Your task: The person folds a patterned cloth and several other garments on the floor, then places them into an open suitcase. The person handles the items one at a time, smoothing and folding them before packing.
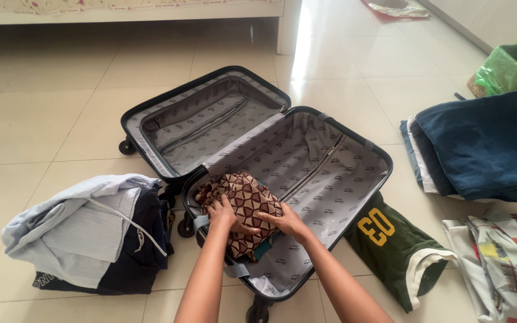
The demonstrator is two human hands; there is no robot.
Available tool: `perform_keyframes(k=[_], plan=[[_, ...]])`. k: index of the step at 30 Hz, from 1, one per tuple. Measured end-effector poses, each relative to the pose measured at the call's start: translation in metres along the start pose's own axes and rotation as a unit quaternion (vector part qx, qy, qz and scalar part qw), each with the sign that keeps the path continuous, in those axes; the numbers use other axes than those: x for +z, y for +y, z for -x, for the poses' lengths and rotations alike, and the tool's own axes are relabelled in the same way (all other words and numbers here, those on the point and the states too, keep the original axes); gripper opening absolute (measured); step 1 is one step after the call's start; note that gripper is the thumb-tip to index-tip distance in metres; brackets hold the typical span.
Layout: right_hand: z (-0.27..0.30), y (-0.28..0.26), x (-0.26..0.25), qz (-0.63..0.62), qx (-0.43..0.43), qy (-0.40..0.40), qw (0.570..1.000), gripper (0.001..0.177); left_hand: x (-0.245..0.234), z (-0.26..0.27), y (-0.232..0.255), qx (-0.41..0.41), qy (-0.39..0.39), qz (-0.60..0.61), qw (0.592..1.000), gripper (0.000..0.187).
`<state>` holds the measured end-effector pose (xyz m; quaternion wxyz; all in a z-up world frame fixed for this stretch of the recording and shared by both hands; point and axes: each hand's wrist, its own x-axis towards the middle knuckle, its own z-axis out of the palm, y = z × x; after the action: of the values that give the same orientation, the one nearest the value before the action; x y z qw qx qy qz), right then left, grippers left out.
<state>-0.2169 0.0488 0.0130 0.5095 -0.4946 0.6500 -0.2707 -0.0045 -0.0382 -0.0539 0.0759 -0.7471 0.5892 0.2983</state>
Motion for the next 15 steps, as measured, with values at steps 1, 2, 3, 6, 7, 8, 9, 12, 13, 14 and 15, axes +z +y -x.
perform_keyframes(k=[1,2,3,6,7,8,9,12,13,14,15], plan=[[-0.001,0.000,0.001,-0.005,0.004,0.001,1.000,0.094,-0.003,0.004,-0.002,0.007,0.001,0.003,1.000,0.174],[-0.003,0.000,0.001,0.004,0.000,0.005,1.000,0.093,-0.007,0.009,-0.003,0.014,0.003,0.005,1.000,0.175],[-0.005,0.001,0.002,0.013,-0.004,0.010,1.000,0.092,-0.010,0.014,-0.004,0.019,0.003,0.005,1.000,0.176],[-0.010,0.003,0.001,0.032,0.014,0.023,0.999,0.088,-0.017,0.027,-0.002,0.028,0.002,-0.003,1.000,0.180],[-0.010,0.004,0.002,0.038,0.025,0.024,0.999,0.086,-0.019,0.030,-0.001,0.025,-0.001,-0.007,1.000,0.180],[-0.010,0.005,0.002,0.018,0.016,0.011,1.000,0.085,-0.020,0.032,0.000,0.022,-0.004,-0.011,1.000,0.181],[-0.012,0.005,0.001,-0.002,0.004,-0.002,1.000,0.084,-0.021,0.034,0.000,0.021,-0.002,-0.007,1.000,0.180],[-0.015,0.006,-0.002,-0.021,-0.001,-0.015,1.000,0.080,-0.020,0.036,0.000,0.023,0.005,-0.001,1.000,0.179],[-0.016,0.006,-0.002,-0.021,0.001,-0.015,1.000,0.079,-0.019,0.036,-0.001,0.027,0.010,-0.002,1.000,0.178],[-0.017,0.006,-0.002,-0.020,0.004,-0.014,1.000,0.079,-0.018,0.036,-0.002,0.030,0.014,-0.002,0.999,0.178],[-0.017,0.007,-0.003,-0.019,0.006,-0.013,1.000,0.078,-0.017,0.037,-0.002,0.037,0.019,0.001,0.999,0.178]])
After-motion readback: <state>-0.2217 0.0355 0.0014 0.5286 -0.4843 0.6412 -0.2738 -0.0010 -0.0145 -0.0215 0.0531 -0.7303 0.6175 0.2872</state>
